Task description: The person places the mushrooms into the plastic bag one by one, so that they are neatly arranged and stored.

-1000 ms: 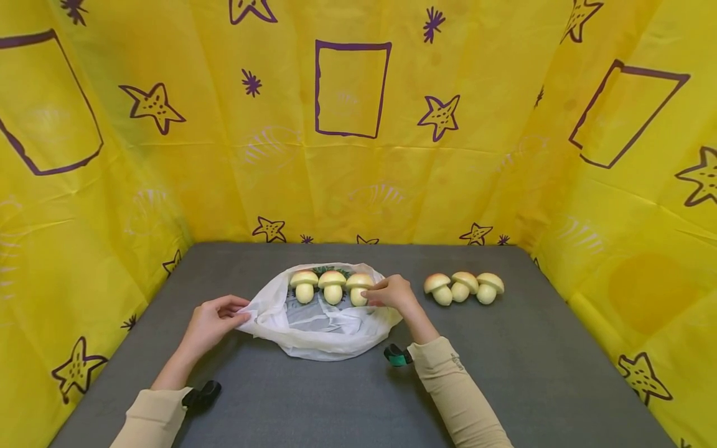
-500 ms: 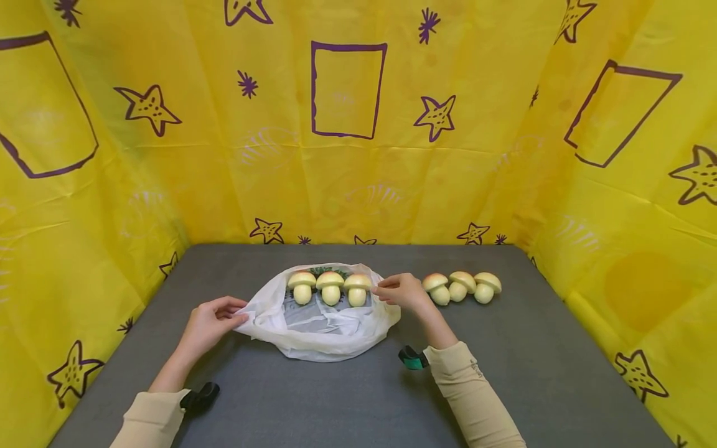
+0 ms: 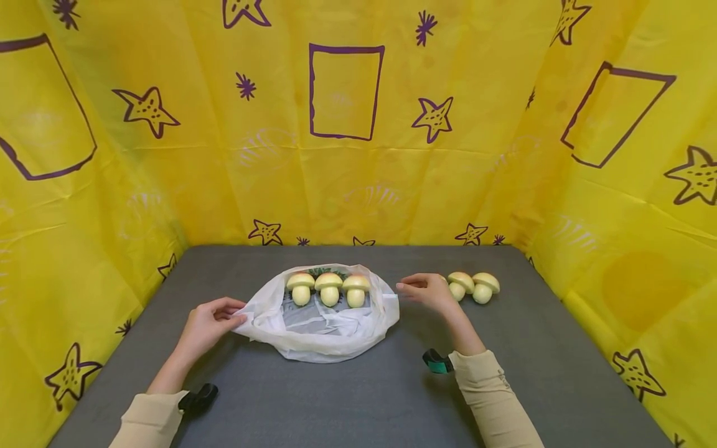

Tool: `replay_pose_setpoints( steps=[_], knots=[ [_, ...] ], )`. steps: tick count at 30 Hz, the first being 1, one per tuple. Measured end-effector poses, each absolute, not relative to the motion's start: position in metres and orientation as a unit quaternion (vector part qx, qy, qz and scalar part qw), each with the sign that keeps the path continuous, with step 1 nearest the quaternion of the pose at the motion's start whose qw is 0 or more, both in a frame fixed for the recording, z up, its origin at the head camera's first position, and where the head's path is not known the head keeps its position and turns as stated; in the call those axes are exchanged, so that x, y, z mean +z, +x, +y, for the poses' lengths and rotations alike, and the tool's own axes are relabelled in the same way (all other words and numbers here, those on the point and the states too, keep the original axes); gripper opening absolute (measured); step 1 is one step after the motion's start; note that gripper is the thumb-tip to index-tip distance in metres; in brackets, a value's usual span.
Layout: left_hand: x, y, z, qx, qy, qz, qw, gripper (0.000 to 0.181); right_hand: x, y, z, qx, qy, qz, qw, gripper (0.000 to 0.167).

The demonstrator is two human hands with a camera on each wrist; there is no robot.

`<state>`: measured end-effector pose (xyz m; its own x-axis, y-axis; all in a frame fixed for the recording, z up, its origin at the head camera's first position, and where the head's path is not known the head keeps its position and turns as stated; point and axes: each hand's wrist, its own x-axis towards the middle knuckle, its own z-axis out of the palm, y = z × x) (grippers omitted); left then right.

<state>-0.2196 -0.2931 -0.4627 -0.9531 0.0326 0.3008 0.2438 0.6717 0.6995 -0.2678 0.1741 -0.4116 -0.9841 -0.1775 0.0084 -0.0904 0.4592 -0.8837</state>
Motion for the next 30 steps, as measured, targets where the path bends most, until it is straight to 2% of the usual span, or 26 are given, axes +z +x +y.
replay_pose_setpoints(
  steps=[8, 15, 30],
  knots=[
    [-0.462, -0.220, -0.293, -0.395, -0.077, -0.906, 0.134, 0.025, -0.410, -0.268, 0.200, -0.500, -0.040, 0.864, 0.037, 0.045],
    [-0.463, -0.220, -0.293, -0.396, -0.076, -0.905, 0.134, 0.025, -0.406, -0.264, 0.219, -0.516, -0.050, 0.855, 0.022, 0.042],
    [-0.464, -0.221, -0.293, -0.401, -0.078, -0.902, 0.138, 0.023, -0.418, -0.265, 0.259, -0.512, -0.020, 0.859, 0.007, 0.050]
  ],
)
